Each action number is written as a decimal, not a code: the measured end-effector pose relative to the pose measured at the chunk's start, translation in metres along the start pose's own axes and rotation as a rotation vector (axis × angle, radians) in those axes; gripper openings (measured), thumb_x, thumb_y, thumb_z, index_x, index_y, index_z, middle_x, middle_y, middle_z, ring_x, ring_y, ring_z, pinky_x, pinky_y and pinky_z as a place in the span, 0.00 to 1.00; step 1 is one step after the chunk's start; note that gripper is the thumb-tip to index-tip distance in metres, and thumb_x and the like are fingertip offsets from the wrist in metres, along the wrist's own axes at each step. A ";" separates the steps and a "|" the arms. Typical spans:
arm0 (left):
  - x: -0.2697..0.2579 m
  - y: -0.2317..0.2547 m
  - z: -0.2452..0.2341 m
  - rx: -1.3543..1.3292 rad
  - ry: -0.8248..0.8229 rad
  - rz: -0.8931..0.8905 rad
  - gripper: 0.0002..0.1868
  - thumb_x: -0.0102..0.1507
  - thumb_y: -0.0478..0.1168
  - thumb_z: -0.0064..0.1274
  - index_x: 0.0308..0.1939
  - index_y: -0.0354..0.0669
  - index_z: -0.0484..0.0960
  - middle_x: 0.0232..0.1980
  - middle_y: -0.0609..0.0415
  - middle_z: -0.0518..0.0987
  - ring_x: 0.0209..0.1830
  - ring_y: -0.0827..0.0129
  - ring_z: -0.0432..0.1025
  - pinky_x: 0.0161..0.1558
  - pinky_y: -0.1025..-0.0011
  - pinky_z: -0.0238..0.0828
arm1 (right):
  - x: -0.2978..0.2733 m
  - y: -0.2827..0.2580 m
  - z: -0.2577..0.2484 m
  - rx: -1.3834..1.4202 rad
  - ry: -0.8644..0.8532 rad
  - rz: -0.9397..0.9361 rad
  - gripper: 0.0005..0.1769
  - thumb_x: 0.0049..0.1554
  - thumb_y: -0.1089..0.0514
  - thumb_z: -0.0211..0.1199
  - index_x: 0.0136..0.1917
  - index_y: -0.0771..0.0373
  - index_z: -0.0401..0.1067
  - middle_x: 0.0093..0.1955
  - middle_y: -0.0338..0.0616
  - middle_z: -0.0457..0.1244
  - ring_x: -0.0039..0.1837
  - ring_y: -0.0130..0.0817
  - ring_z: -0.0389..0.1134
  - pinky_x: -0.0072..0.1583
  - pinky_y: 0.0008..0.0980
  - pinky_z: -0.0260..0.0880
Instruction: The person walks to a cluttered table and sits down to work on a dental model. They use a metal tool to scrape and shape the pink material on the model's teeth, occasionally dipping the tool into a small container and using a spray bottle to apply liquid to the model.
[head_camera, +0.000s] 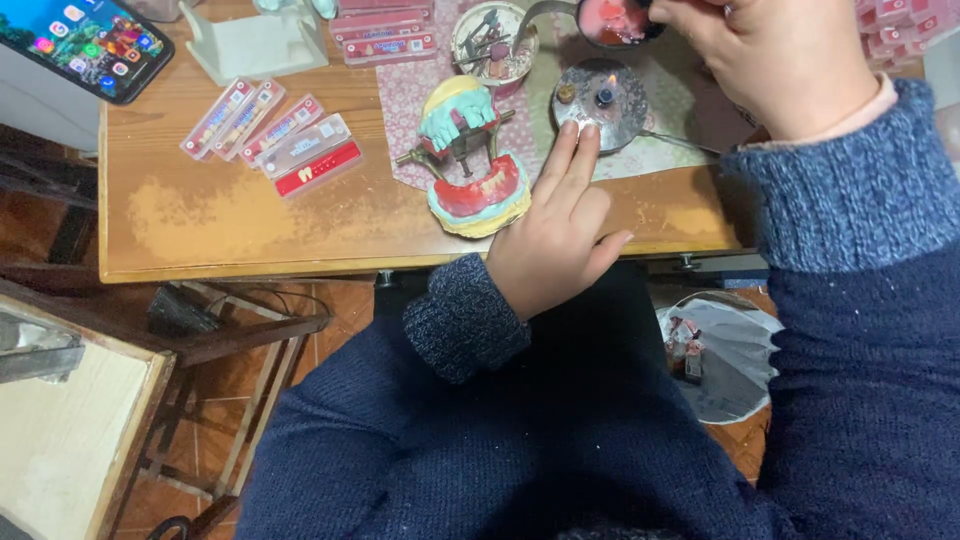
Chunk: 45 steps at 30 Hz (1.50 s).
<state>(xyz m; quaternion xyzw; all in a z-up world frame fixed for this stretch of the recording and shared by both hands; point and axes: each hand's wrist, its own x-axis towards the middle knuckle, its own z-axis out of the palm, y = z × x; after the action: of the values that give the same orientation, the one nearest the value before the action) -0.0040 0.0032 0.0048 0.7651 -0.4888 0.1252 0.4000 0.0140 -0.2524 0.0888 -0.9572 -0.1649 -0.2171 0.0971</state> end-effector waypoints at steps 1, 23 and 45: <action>0.000 0.000 -0.001 0.002 0.003 0.006 0.19 0.62 0.44 0.66 0.38 0.35 0.72 0.75 0.25 0.62 0.80 0.37 0.55 0.74 0.58 0.62 | 0.005 0.000 0.002 -0.104 -0.030 0.069 0.09 0.68 0.58 0.67 0.53 0.68 0.79 0.39 0.50 0.68 0.38 0.42 0.69 0.40 0.36 0.67; -0.061 -0.023 -0.066 -0.011 0.040 0.235 0.15 0.55 0.39 0.70 0.33 0.45 0.77 0.49 0.49 0.82 0.52 0.52 0.77 0.51 0.59 0.74 | -0.222 0.042 0.015 0.307 1.275 0.469 0.18 0.67 0.72 0.67 0.58 0.59 0.61 0.52 0.38 0.58 0.48 0.30 0.58 0.53 0.32 0.63; -0.058 -0.047 -0.083 -0.173 0.240 -0.203 0.42 0.55 0.40 0.76 0.67 0.38 0.69 0.61 0.48 0.79 0.63 0.56 0.76 0.67 0.62 0.73 | -0.087 -0.153 0.049 1.056 0.099 0.500 0.35 0.57 0.60 0.74 0.72 0.68 0.62 0.64 0.44 0.66 0.65 0.30 0.69 0.68 0.31 0.70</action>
<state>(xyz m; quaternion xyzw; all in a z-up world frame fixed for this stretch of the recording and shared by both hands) 0.0239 0.1110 0.0014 0.7529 -0.3666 0.1321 0.5304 -0.0964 -0.1218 0.0237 -0.7777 -0.0150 -0.1204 0.6168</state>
